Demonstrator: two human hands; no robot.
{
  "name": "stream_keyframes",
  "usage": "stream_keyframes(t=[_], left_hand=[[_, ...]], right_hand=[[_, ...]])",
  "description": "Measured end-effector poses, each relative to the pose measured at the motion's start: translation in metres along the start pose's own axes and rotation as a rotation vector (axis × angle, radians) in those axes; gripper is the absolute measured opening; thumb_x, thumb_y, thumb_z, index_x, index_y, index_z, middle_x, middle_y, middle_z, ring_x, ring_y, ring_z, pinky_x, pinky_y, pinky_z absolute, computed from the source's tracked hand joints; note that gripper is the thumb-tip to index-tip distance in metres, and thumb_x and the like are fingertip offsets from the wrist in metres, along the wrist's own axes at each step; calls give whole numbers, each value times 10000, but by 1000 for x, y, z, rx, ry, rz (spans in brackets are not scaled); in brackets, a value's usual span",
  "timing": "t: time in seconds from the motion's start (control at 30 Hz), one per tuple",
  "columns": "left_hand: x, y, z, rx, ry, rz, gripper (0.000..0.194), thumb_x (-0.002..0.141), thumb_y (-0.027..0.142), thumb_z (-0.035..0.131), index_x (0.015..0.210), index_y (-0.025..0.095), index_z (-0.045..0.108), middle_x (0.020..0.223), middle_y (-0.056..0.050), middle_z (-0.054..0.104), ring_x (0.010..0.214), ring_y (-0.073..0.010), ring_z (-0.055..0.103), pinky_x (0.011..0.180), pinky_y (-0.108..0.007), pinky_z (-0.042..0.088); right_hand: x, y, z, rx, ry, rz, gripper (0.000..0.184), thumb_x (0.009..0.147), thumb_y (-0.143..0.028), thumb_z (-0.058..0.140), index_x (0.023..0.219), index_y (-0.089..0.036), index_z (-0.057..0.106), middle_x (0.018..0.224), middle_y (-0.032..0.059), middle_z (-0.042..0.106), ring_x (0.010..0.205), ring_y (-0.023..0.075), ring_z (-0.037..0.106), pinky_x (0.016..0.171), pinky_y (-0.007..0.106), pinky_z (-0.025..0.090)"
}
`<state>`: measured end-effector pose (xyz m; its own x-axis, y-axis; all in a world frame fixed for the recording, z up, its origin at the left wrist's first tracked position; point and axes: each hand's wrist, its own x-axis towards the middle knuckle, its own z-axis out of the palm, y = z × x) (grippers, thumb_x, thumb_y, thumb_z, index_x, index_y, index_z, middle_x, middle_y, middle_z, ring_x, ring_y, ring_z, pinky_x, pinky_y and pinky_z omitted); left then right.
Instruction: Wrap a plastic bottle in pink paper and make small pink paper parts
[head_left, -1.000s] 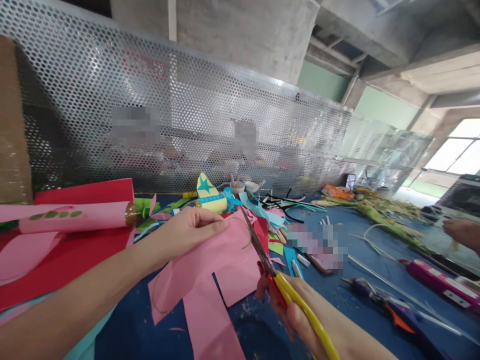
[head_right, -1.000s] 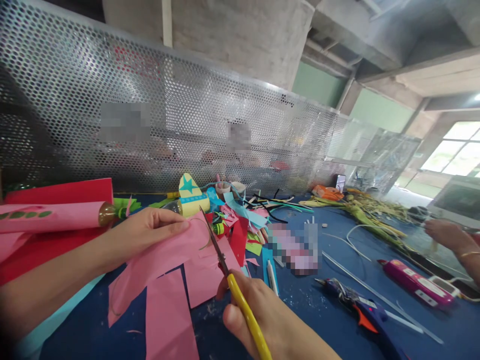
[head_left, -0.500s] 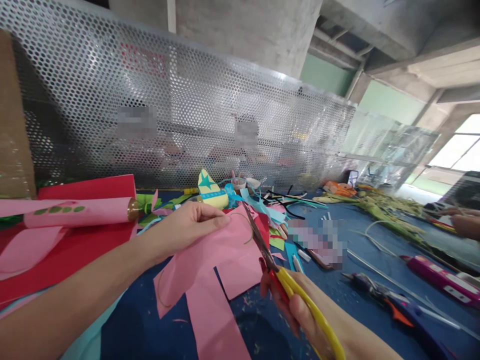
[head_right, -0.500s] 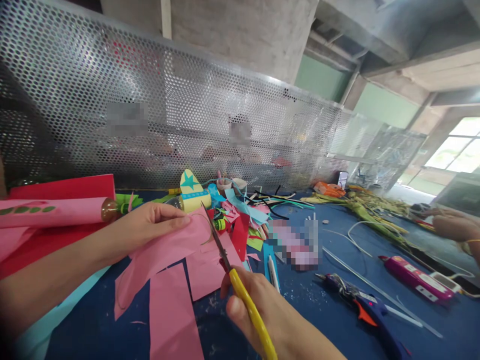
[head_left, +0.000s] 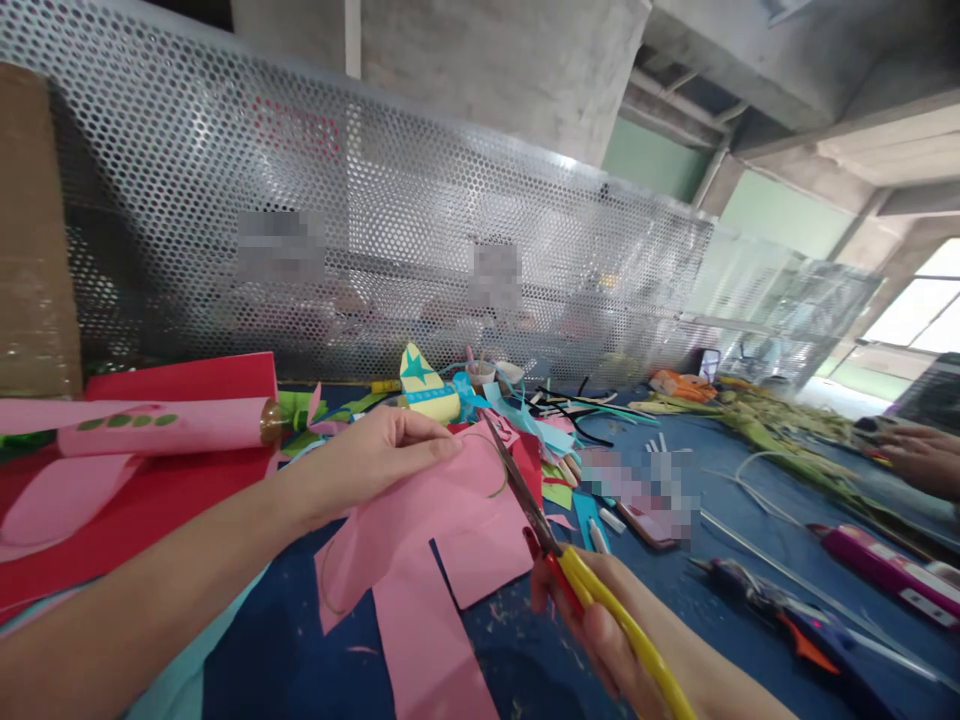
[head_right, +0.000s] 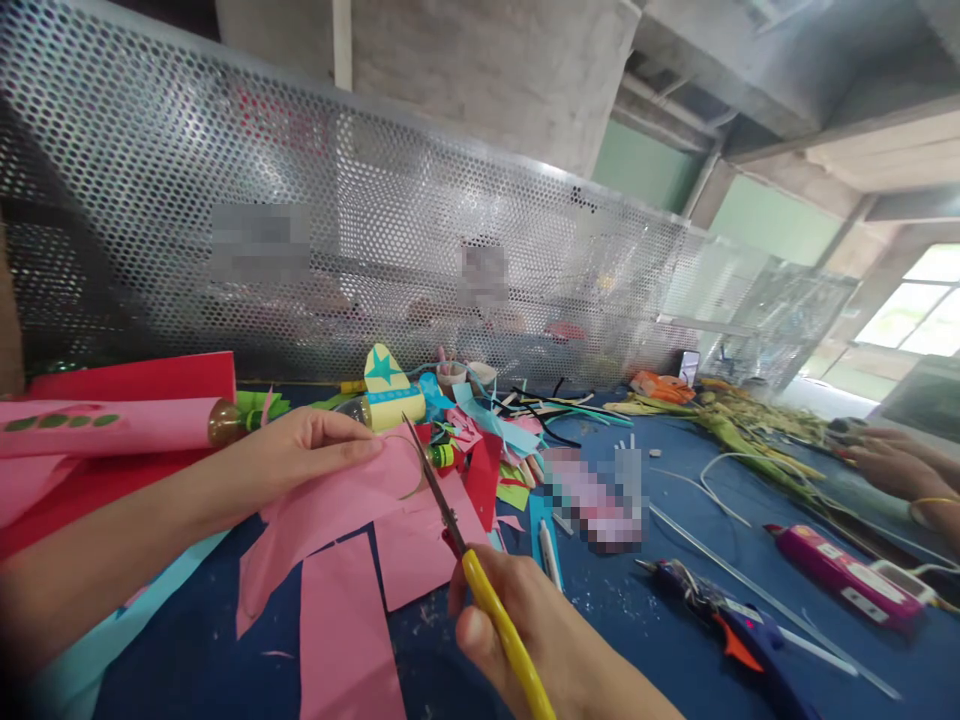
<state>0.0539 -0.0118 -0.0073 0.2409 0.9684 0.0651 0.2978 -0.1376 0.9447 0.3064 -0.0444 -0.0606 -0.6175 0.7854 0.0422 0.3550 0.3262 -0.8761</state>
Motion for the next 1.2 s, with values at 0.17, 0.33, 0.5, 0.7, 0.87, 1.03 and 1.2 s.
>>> stream_keyframes(t=[0.17, 0.33, 0.5, 0.7, 0.87, 1.03, 1.2], left_hand=[[0, 0, -4, -14, -66, -51, 314, 773, 487, 661, 778, 187, 752, 752, -32, 729, 664, -170, 636, 606, -258, 479], [0, -1, -5, -5, -61, -44, 295, 788, 471, 657, 796, 194, 758, 787, -35, 737, 713, -182, 648, 657, -268, 487], [0, -2, -7, -4, -69, -48, 293, 803, 479, 649, 805, 206, 757, 832, -27, 740, 739, -173, 645, 682, -259, 480], [2, -3, -9, 58, -86, -9, 294, 827, 469, 629, 834, 205, 759, 860, -36, 745, 800, -191, 651, 725, -274, 484], [2, -4, -12, 65, -111, 9, 305, 830, 476, 619, 852, 200, 749, 881, -34, 743, 818, -197, 653, 730, -279, 485], [2, 1, -19, 172, -141, -1, 330, 822, 480, 609, 844, 173, 727, 857, -24, 734, 812, -204, 651, 699, -271, 478], [1, 3, -24, 245, -162, 13, 301, 842, 445, 599, 841, 172, 723, 832, -5, 713, 761, -165, 621, 668, -237, 442]], right_hand=[[2, 0, 0, 6, -16, 2, 767, 721, -900, 240, 781, -186, 511, 661, -16, 407, 491, 84, 340, 364, 201, 257], [2, -1, 0, 5, -13, 12, 757, 719, -902, 238, 759, -188, 487, 654, -13, 403, 509, 90, 339, 375, 201, 263], [2, -5, -2, 19, -34, 22, 734, 708, -903, 272, 740, -193, 456, 652, -16, 412, 498, 79, 343, 365, 186, 271], [-1, -3, 0, 45, -41, 9, 698, 758, -861, 274, 729, -190, 464, 651, -18, 397, 499, 74, 327, 360, 180, 248], [-4, -5, 1, 44, -51, 44, 724, 740, -874, 270, 745, -182, 481, 686, -17, 388, 493, 64, 321, 357, 174, 243], [-4, -8, -1, 23, -79, 84, 749, 716, -895, 266, 776, -179, 475, 674, -31, 372, 483, 58, 313, 373, 183, 260], [1, -3, -3, -42, -117, -6, 744, 720, -901, 238, 724, -188, 450, 609, -20, 392, 545, 97, 351, 408, 211, 233]])
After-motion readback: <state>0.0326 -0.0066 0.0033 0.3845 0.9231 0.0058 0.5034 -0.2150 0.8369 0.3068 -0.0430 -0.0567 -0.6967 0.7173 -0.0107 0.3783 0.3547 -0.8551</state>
